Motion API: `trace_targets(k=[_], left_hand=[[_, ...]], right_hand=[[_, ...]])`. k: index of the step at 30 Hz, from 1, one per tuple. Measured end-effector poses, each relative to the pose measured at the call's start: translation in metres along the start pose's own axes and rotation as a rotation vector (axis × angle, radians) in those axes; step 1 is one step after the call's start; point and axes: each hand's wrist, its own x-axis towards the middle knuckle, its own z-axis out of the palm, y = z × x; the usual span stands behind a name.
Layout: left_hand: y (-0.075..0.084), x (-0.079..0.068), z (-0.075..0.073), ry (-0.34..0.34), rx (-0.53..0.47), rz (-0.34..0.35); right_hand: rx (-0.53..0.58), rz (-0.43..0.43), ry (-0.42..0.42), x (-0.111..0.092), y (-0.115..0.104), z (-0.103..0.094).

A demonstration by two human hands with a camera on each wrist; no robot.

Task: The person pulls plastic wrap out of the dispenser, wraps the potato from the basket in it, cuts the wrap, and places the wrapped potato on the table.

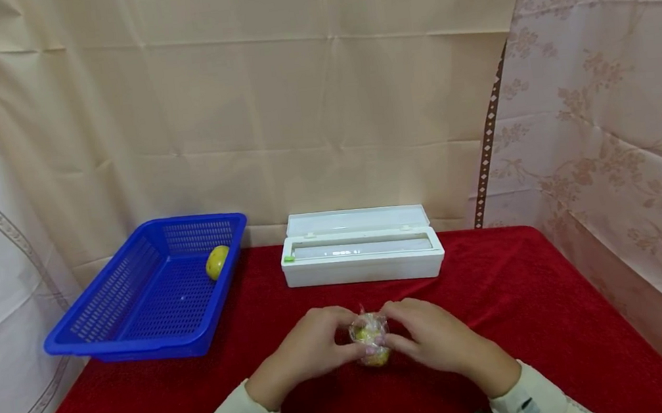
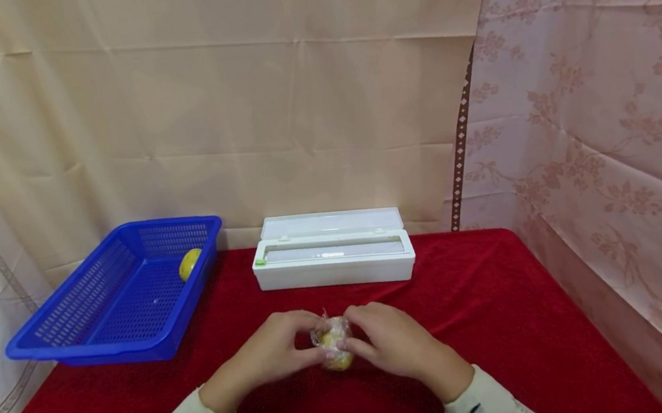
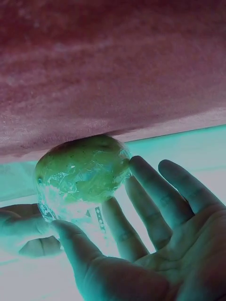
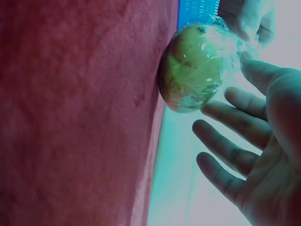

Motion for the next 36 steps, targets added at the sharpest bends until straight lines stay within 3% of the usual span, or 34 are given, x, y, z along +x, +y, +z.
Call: trace_targets(k=[4, 12, 18, 24, 31, 36], left_hand=[[0.0, 0.001, 0.002, 0.044, -0.01, -0.017], [0.001, 0.003, 0.009, 0.134, 0.09, -0.046], [0.001, 0.002, 0.008, 0.122, -0.083, -0.082], [0.0, 0.0, 0.005, 0.107, -0.223, -0.069], [0.005, 0.0, 0.01, 0.176, -0.115, -0.04], [0.014, -0.002, 0.01, 0.21, -0.006, 0.013]], right_hand=[[0.046, 0.047, 0.037, 0.001, -0.003, 0.003], [0.097, 0.06, 0.104, 0.003, -0.003, 0.009], [0.075, 0.026, 0.108, 0.002, -0.003, 0.01], [0.067, 0.03, 0.109, 0.002, -0.003, 0.009], [0.079, 0.095, 0.136, 0.004, -0.004, 0.009], [0.064, 0.038, 0.159, 0.005, -0.004, 0.01]])
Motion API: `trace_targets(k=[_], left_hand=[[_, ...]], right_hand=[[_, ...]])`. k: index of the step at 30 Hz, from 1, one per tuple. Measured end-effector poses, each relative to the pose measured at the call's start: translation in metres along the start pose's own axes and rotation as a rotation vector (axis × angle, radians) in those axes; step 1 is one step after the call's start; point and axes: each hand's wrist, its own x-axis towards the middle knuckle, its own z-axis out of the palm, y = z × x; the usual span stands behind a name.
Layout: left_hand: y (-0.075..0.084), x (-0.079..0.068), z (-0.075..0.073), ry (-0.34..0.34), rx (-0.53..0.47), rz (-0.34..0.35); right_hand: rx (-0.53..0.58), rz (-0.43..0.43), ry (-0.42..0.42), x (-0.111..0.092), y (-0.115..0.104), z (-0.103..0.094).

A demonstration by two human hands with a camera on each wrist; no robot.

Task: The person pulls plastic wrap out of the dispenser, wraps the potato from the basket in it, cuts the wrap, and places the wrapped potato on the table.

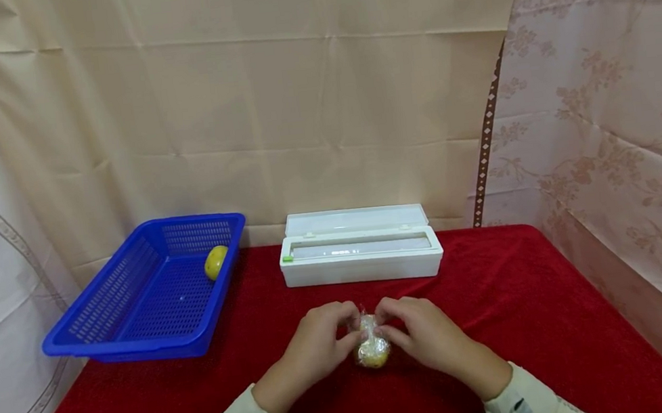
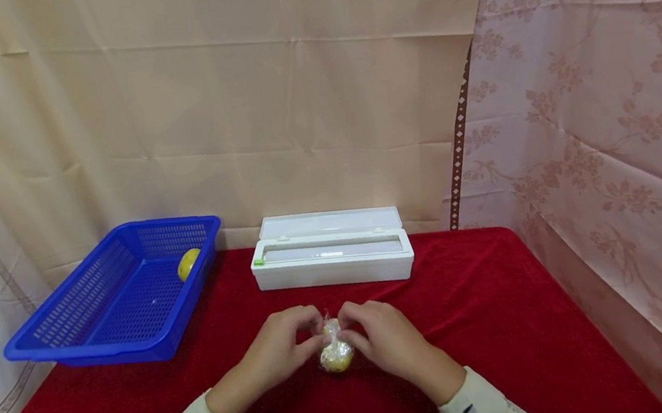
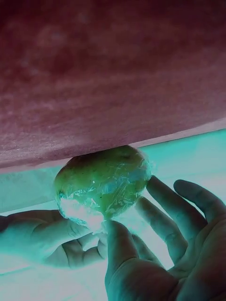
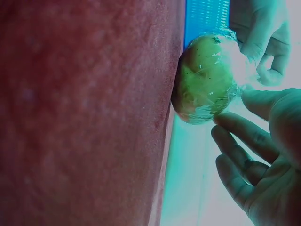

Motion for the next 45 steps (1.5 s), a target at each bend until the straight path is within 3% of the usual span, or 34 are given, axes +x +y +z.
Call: trace_targets(k=[5, 12, 15, 19, 23, 29, 36, 45], left_hand=[[0.001, -0.001, -0.002, -0.036, 0.065, 0.018], [-0.001, 0.0, -0.004, -0.117, 0.125, 0.087], [-0.002, 0.001, -0.003, -0.099, 0.107, 0.097], [-0.001, 0.001, -0.002, -0.067, 0.067, 0.064], [-0.001, 0.001, -0.004, -0.059, 0.102, 0.076], [-0.002, 0.0, -0.011, -0.103, 0.176, 0.097], [-0.002, 0.0, -0.013, -0.187, 0.183, 0.08], [-0.005, 0.001, -0.007, -0.165, 0.176, 0.106]], right_hand=[[-0.019, -0.033, -0.02, -0.001, -0.001, 0.0], [-0.016, 0.07, -0.04, -0.002, -0.005, -0.002], [0.002, 0.076, -0.025, -0.002, -0.005, -0.001], [-0.018, 0.008, -0.014, -0.002, -0.003, 0.0], [-0.015, -0.027, -0.02, -0.001, -0.002, 0.001], [0.019, -0.029, -0.167, -0.002, -0.004, -0.001], [0.064, -0.025, -0.355, -0.005, -0.002, -0.008], [-0.022, -0.025, -0.398, -0.008, -0.006, -0.009]])
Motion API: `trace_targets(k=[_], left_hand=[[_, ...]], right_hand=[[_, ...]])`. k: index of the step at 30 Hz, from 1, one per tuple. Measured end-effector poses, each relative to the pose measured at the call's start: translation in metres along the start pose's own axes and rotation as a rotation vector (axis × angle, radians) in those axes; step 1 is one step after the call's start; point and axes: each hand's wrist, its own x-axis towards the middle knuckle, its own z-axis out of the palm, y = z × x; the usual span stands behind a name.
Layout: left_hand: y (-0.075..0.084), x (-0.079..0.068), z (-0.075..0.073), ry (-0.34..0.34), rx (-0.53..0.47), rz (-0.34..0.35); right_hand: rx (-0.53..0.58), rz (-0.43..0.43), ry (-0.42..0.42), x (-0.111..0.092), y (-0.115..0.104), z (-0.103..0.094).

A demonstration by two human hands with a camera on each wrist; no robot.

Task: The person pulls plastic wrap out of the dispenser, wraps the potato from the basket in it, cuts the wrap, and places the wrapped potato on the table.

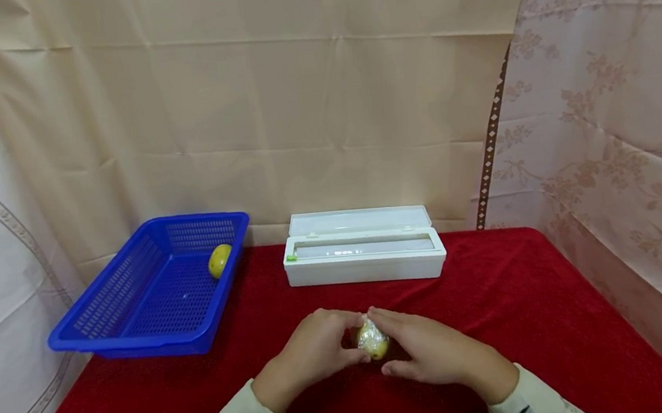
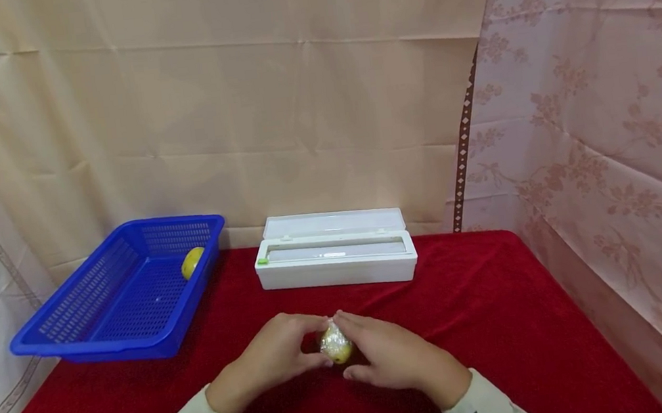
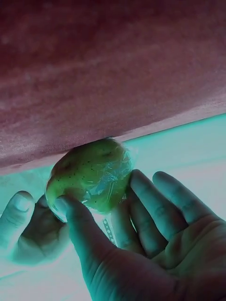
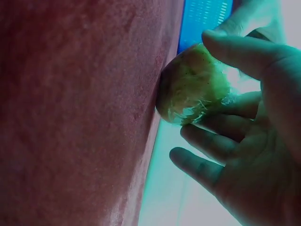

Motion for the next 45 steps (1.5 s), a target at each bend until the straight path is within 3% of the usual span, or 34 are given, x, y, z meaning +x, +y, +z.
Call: trace_targets(k=[11, 15, 24, 31, 34, 41, 45], left_hand=[[-0.007, 0.0, 0.001, -0.004, -0.102, -0.026], [-0.009, 0.0, 0.003, 0.043, -0.156, -0.057], [-0.007, 0.0, -0.003, 0.17, -0.412, -0.097], [-0.007, 0.003, -0.003, 0.216, -0.444, -0.087], [-0.008, 0.002, -0.002, 0.177, -0.434, -0.098], [-0.011, 0.003, 0.002, -0.076, -0.452, -0.215], [-0.014, 0.004, 0.005, -0.11, -0.512, -0.294]], right_hand=[[0.046, 0.003, 0.082, 0.004, 0.008, 0.005], [0.048, 0.005, 0.127, 0.004, 0.012, 0.003], [0.28, -0.022, 0.213, 0.004, 0.014, -0.009], [0.327, 0.037, 0.242, 0.003, 0.012, -0.01], [0.397, 0.077, 0.218, 0.003, 0.011, -0.011], [0.744, 0.217, 0.074, 0.007, 0.011, -0.006], [0.809, 0.269, 0.037, 0.008, 0.013, 0.0]])
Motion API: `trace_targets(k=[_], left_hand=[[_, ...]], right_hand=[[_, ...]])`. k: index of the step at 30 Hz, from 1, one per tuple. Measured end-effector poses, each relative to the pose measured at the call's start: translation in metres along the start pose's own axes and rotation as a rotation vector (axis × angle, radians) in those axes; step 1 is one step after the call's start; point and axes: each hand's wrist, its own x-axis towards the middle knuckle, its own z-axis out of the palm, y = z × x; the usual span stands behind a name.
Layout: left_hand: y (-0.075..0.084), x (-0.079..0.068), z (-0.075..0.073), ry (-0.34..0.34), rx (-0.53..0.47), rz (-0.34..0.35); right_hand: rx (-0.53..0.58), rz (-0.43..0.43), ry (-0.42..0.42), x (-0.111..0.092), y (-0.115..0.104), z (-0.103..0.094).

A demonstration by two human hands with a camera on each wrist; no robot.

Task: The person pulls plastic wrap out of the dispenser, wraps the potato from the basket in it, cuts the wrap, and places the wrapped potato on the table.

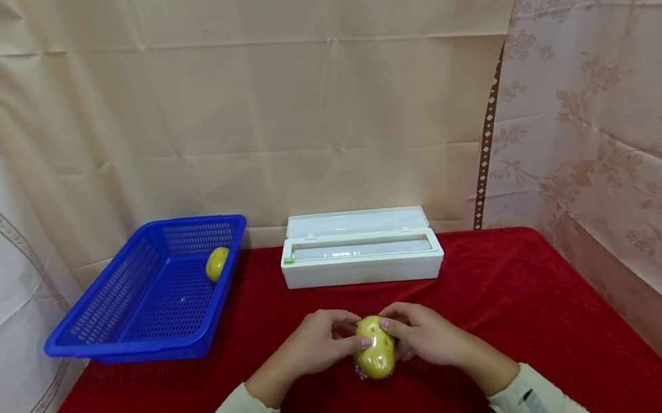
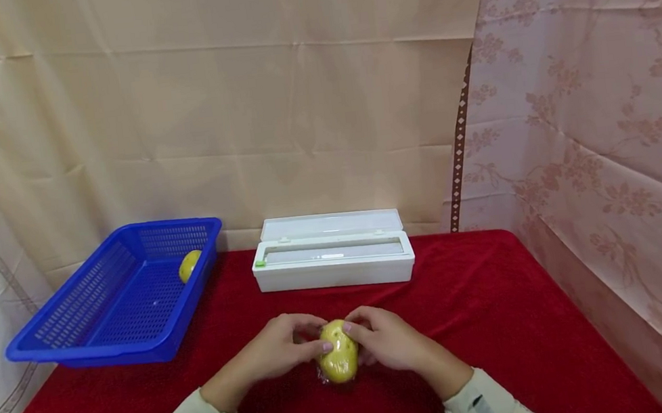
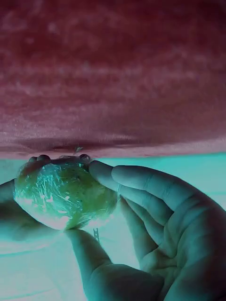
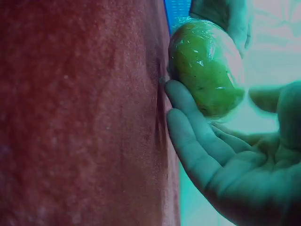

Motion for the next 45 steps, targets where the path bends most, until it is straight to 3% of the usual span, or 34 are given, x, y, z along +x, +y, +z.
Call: trace_targets(k=[6, 18, 24, 30, 38, 45], left_hand=[[-0.004, 0.003, 0.003, -0.008, -0.119, -0.059], [-0.005, 0.005, -0.001, -0.043, -0.05, -0.053], [-0.008, 0.004, -0.005, -0.109, -0.152, -0.079], [-0.005, 0.004, 0.001, -0.073, -0.251, -0.111], [0.014, 0.025, 0.019, -0.019, -0.272, -0.106], [0.026, 0.053, 0.045, 0.015, -0.419, -0.107]], right_hand=[[-0.141, -0.022, -0.077, 0.001, 0.007, 0.0], [-0.187, -0.017, -0.108, 0.004, 0.008, -0.002], [-0.055, 0.032, -0.073, 0.006, 0.007, 0.0], [0.106, 0.088, -0.036, 0.006, 0.007, 0.0], [0.085, 0.106, 0.023, -0.007, 0.016, -0.026], [0.071, 0.2, 0.169, -0.021, 0.03, -0.051]])
